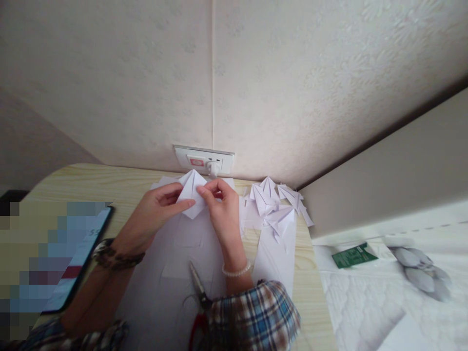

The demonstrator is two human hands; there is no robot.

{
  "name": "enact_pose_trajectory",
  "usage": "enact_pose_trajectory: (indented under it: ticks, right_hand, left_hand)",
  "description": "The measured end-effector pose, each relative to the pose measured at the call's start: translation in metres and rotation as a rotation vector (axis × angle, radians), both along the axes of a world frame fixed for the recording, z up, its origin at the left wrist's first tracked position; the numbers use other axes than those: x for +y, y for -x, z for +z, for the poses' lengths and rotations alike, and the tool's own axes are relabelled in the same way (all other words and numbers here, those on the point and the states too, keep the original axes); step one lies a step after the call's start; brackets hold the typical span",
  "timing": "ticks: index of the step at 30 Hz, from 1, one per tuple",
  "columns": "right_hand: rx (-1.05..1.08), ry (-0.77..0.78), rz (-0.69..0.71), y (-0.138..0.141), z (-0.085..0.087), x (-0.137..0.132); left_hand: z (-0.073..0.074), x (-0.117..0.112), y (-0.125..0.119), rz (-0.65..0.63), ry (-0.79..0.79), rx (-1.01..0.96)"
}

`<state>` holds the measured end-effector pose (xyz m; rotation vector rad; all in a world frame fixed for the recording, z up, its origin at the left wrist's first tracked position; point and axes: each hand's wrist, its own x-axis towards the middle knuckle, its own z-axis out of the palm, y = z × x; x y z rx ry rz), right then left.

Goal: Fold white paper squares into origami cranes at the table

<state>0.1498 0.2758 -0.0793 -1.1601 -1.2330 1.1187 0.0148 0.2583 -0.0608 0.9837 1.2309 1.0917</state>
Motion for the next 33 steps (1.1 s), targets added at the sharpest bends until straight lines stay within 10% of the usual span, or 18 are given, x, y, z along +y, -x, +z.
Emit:
enact_pose_trajectory:
  ticks: [22, 33]
  right_hand:
    - [0.095, 0.092, 0.043, 0.0, 0.001, 0.0]
    - [0.057, 0.147, 0.142, 0.0, -0.001, 0.002]
  left_hand:
    - [-0.011, 0.005, -0.002, -0.022, -0.103, 0.047]
    - [-0.001, 0.004, 0.0, 0.236, -0.074, -0.054]
